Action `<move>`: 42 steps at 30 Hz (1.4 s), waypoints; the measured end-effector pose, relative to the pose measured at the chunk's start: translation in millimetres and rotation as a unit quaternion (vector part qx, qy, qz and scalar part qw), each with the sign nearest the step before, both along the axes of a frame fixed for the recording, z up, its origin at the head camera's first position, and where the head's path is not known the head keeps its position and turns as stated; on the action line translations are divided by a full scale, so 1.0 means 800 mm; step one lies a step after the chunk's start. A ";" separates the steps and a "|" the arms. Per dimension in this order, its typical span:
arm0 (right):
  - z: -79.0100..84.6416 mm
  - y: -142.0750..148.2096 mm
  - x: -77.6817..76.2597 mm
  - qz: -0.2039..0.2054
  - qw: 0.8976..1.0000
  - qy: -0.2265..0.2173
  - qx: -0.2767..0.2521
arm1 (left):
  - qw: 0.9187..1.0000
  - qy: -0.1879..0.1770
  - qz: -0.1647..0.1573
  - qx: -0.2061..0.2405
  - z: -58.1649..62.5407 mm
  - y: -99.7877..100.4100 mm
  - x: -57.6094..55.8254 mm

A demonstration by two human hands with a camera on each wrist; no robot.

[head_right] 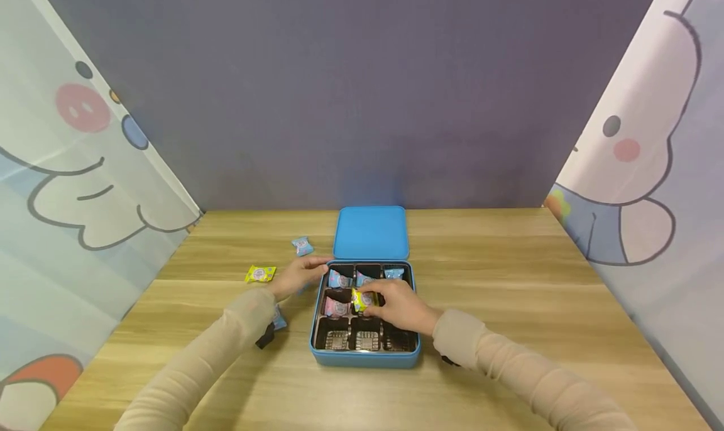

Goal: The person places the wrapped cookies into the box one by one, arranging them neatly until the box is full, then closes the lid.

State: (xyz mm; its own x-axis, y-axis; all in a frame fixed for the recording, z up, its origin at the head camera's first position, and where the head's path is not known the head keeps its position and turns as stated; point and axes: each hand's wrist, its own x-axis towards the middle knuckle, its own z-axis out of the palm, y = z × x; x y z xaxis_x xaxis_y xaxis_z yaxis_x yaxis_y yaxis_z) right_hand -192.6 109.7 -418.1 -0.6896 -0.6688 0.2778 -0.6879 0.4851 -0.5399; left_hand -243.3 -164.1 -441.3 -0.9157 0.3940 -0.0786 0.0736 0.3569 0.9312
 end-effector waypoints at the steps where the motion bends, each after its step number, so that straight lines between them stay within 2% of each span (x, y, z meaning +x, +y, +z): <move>1: -0.001 0.000 0.001 -0.001 1.000 0.000 0.002 | 1.000 -0.002 0.000 -0.002 -0.001 0.000 0.000; 8: -0.006 0.000 0.003 -0.005 1.000 0.009 0.009 | 1.000 -0.005 -0.008 0.011 -0.006 0.000 0.006; 17: -0.005 -0.001 0.004 -0.003 1.000 0.006 0.026 | 1.000 -0.003 -0.014 0.014 -0.008 -0.001 0.006; 25: -0.005 0.000 0.005 -0.005 1.000 0.003 0.015 | 1.000 -0.005 -0.021 0.005 0.026 0.007 0.023; 42: -0.001 0.000 -0.002 -0.011 1.000 -0.021 -0.016 | 1.000 -0.008 -0.018 -0.002 0.035 0.005 0.017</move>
